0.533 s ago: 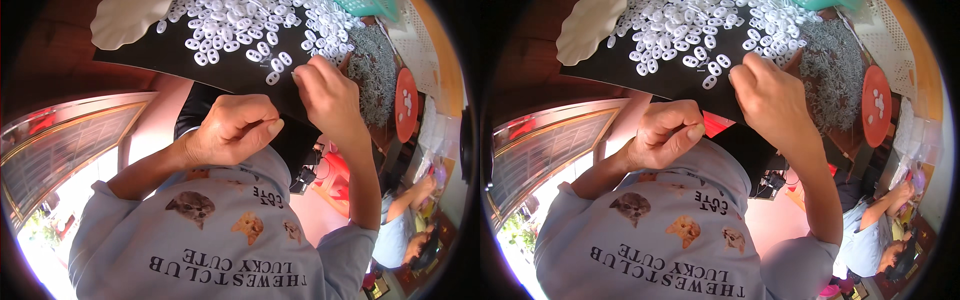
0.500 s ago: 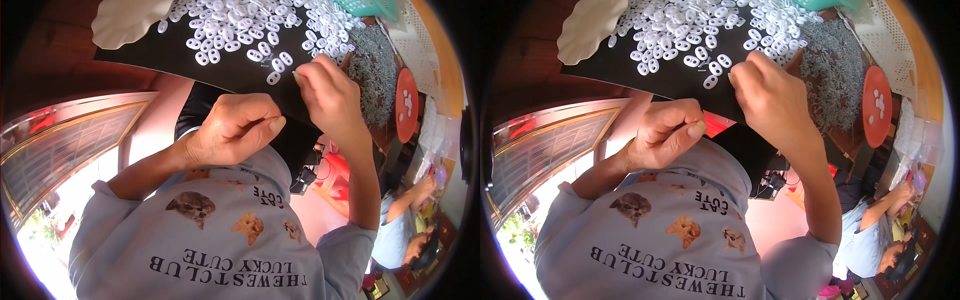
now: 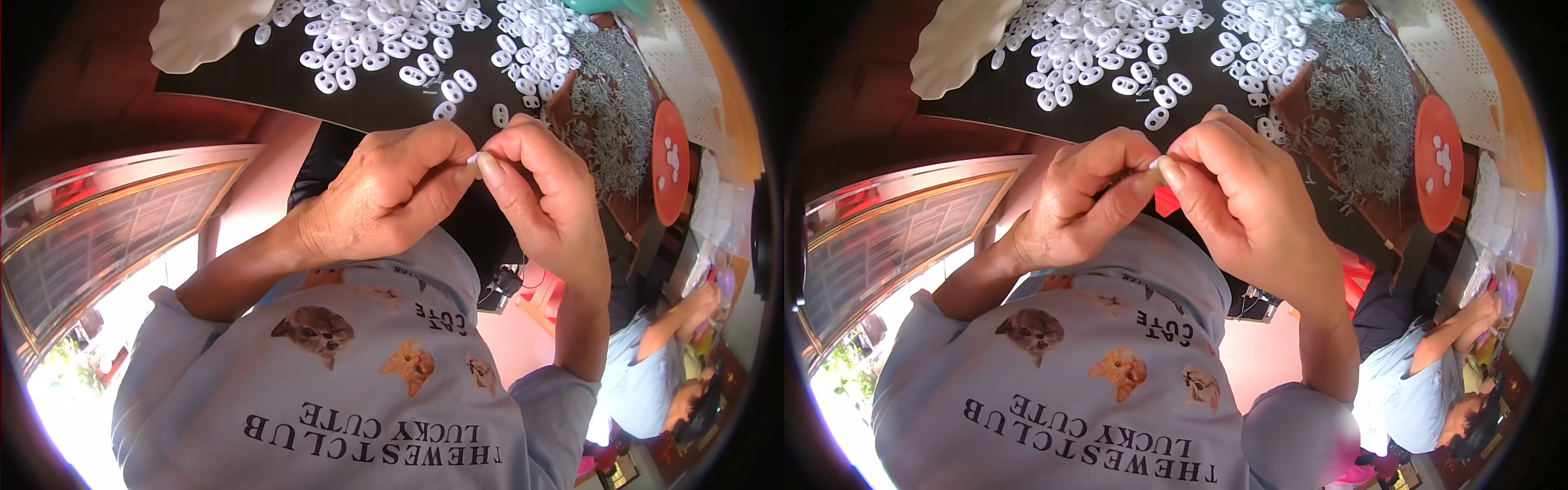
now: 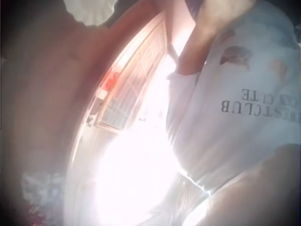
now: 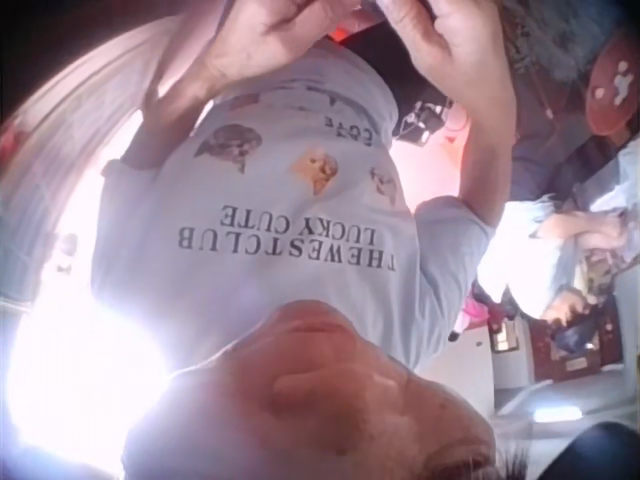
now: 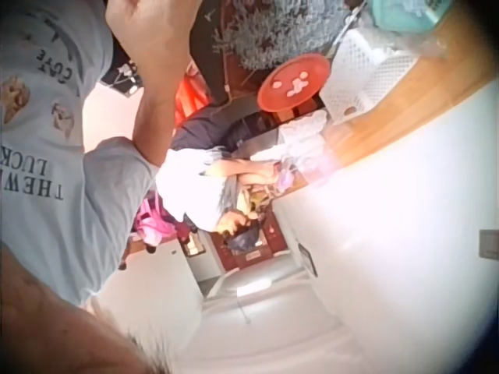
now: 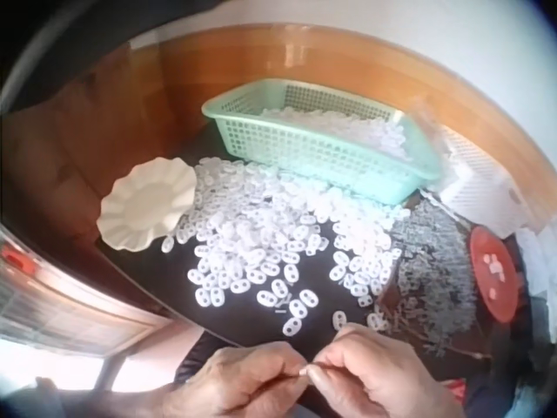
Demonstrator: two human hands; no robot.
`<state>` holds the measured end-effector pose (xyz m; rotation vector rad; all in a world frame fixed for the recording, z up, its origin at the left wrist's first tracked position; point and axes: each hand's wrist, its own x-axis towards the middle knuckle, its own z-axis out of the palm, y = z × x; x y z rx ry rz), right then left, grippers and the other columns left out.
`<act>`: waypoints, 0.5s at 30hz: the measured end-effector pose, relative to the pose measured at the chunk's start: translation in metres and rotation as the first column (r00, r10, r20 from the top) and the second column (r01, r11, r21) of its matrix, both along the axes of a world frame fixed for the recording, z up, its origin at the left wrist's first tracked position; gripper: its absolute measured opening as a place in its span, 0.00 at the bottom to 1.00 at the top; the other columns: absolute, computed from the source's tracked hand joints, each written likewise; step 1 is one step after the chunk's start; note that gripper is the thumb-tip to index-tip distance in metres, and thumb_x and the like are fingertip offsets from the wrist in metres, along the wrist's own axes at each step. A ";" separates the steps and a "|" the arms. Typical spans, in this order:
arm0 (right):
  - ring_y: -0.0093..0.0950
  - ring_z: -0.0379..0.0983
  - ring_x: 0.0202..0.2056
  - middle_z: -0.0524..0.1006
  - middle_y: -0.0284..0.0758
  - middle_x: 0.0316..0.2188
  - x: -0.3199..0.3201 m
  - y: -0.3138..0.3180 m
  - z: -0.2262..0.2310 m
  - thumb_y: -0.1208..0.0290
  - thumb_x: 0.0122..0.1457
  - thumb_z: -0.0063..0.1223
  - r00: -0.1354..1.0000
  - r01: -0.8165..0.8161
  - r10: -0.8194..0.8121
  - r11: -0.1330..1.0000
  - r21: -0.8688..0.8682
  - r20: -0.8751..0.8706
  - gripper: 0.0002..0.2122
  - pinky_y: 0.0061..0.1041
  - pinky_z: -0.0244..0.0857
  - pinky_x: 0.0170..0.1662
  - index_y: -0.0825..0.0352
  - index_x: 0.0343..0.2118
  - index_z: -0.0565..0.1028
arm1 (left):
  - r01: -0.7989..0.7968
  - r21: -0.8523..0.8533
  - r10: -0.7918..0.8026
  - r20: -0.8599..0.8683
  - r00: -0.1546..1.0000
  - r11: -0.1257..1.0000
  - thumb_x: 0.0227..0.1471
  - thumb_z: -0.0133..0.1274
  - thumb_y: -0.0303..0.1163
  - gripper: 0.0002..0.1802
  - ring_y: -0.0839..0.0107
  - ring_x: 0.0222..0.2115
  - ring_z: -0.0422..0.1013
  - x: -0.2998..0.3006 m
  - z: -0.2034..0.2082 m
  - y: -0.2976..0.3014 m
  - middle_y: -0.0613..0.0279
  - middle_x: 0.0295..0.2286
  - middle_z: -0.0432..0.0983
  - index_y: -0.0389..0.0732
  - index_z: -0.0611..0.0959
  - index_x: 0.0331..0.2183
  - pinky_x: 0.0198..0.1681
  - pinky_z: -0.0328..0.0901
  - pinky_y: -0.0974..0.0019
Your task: Inserting tiny metal springs into small white plastic cord locks or components at a workbench.
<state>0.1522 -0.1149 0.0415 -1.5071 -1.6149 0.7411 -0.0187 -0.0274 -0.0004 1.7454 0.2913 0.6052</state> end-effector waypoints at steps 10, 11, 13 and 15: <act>0.32 0.66 0.24 0.68 0.37 0.25 0.009 0.045 -0.013 0.83 0.53 0.51 0.941 -0.077 0.047 0.994 0.078 0.334 0.04 0.26 0.61 0.28 0.70 0.30 0.71 | -0.124 -0.267 0.084 -0.156 0.984 0.956 0.57 0.47 0.23 0.02 0.87 0.20 0.58 -0.026 0.004 0.008 0.71 0.21 0.69 0.35 0.74 0.32 0.23 0.55 0.80; 0.34 0.68 0.24 0.69 0.37 0.25 0.007 0.051 -0.013 0.82 0.52 0.52 0.912 -0.100 0.064 0.993 0.070 0.405 0.04 0.28 0.61 0.28 0.70 0.30 0.71 | -0.131 -0.270 0.085 -0.175 0.981 0.954 0.58 0.45 0.24 0.04 0.87 0.20 0.59 -0.028 0.003 0.010 0.71 0.21 0.69 0.35 0.74 0.32 0.23 0.55 0.80; 0.37 0.69 0.26 0.69 0.37 0.26 0.003 0.061 -0.008 0.80 0.52 0.53 0.865 -0.107 0.100 0.994 -0.014 0.492 0.04 0.30 0.62 0.29 0.69 0.29 0.70 | -0.140 -0.262 0.103 -0.151 0.983 0.955 0.59 0.43 0.25 0.06 0.86 0.20 0.58 -0.031 -0.002 0.012 0.70 0.21 0.69 0.35 0.74 0.32 0.23 0.55 0.80; 0.42 0.71 0.29 0.70 0.39 0.27 0.000 0.070 -0.010 0.77 0.51 0.53 0.775 -0.104 0.149 0.989 -0.108 0.614 0.04 0.37 0.62 0.31 0.69 0.28 0.69 | -0.146 -0.261 0.114 -0.136 0.984 0.954 0.59 0.43 0.25 0.06 0.87 0.20 0.59 -0.034 -0.005 0.013 0.70 0.21 0.70 0.34 0.73 0.32 0.23 0.56 0.79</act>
